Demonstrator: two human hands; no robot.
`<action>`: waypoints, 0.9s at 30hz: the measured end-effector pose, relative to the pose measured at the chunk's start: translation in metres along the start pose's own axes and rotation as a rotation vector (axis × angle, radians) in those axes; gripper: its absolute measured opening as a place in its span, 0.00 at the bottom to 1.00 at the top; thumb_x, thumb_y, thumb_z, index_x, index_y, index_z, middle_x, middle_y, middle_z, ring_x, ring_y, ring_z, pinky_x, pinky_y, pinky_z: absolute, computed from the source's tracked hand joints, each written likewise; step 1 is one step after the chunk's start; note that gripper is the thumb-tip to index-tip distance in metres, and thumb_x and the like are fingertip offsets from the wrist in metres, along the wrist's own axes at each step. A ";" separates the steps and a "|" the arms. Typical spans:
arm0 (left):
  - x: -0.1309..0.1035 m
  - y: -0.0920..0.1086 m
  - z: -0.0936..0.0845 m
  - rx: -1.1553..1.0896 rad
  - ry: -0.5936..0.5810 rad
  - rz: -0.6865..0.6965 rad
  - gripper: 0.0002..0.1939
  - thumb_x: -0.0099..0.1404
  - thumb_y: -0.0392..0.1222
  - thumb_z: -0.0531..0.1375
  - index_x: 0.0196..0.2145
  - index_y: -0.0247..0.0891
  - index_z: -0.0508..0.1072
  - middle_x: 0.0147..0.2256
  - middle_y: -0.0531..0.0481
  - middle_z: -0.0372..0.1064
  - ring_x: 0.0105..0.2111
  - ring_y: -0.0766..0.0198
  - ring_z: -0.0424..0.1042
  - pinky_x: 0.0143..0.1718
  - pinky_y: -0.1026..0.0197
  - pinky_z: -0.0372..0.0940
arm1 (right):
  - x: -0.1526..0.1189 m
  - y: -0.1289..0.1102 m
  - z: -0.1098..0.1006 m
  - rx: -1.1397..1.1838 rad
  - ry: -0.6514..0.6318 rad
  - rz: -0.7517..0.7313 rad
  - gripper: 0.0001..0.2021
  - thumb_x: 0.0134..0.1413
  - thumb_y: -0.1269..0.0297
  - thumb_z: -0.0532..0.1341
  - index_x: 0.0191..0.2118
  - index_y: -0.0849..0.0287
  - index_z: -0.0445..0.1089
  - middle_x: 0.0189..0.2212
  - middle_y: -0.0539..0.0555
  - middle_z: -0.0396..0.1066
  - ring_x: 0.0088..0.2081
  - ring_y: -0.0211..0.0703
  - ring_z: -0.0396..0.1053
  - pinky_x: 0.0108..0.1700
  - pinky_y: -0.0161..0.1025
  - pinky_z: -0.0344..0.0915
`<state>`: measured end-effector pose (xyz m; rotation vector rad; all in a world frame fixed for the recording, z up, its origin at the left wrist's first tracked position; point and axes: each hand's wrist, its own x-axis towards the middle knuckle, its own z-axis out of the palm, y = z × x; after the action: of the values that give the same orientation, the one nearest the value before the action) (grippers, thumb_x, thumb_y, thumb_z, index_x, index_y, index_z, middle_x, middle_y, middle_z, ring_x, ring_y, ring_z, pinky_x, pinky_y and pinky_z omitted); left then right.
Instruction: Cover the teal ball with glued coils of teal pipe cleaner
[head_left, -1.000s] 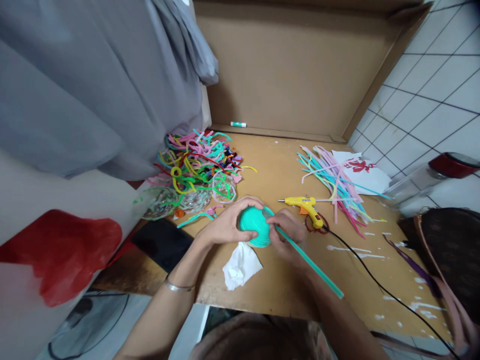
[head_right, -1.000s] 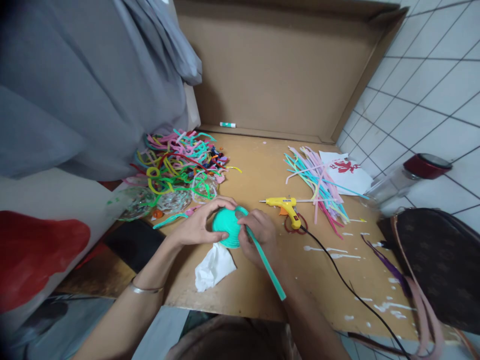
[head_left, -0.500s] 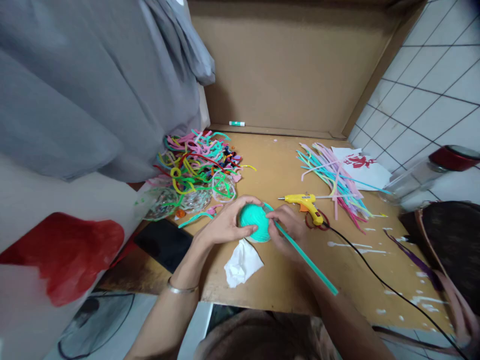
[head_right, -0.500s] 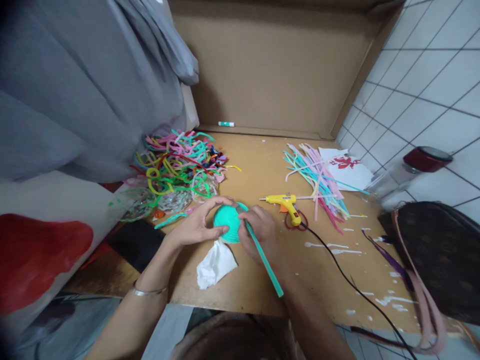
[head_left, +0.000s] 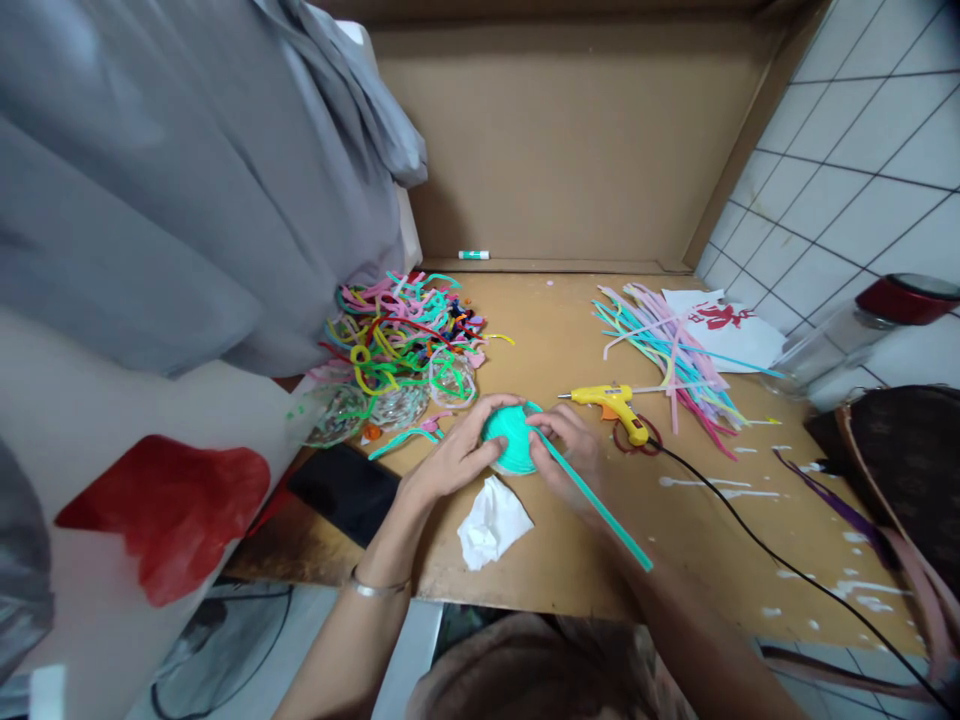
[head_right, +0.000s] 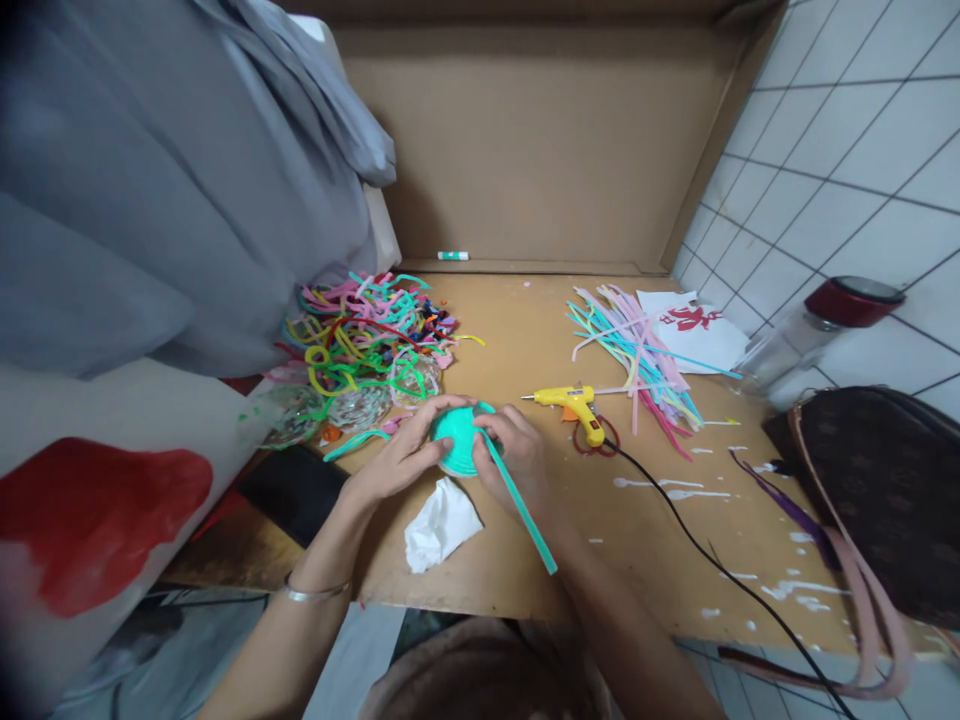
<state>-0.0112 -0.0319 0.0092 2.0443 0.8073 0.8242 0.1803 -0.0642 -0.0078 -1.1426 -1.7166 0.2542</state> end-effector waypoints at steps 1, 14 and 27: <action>0.000 0.000 0.004 -0.005 0.005 -0.001 0.23 0.69 0.45 0.56 0.60 0.40 0.60 0.60 0.41 0.62 0.61 0.50 0.63 0.63 0.48 0.59 | -0.001 0.000 0.001 0.001 0.013 -0.001 0.08 0.55 0.69 0.57 0.38 0.56 0.72 0.30 0.51 0.70 0.31 0.38 0.70 0.34 0.35 0.68; 0.003 -0.011 0.021 0.039 0.148 0.021 0.42 0.48 0.43 0.73 0.57 0.41 0.60 0.56 0.41 0.64 0.57 0.47 0.67 0.60 0.46 0.63 | -0.006 -0.003 0.008 0.018 0.032 0.029 0.08 0.56 0.65 0.58 0.39 0.55 0.73 0.31 0.51 0.69 0.32 0.40 0.70 0.36 0.36 0.69; 0.004 -0.018 0.018 0.111 0.162 0.130 0.39 0.49 0.43 0.72 0.56 0.41 0.62 0.56 0.41 0.64 0.58 0.47 0.65 0.61 0.44 0.61 | -0.005 -0.005 0.010 0.021 0.036 0.001 0.08 0.57 0.65 0.57 0.40 0.55 0.73 0.31 0.52 0.68 0.31 0.39 0.68 0.35 0.36 0.69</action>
<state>0.0002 -0.0274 -0.0136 2.1672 0.8307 1.0493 0.1700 -0.0670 -0.0121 -1.1265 -1.6781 0.2504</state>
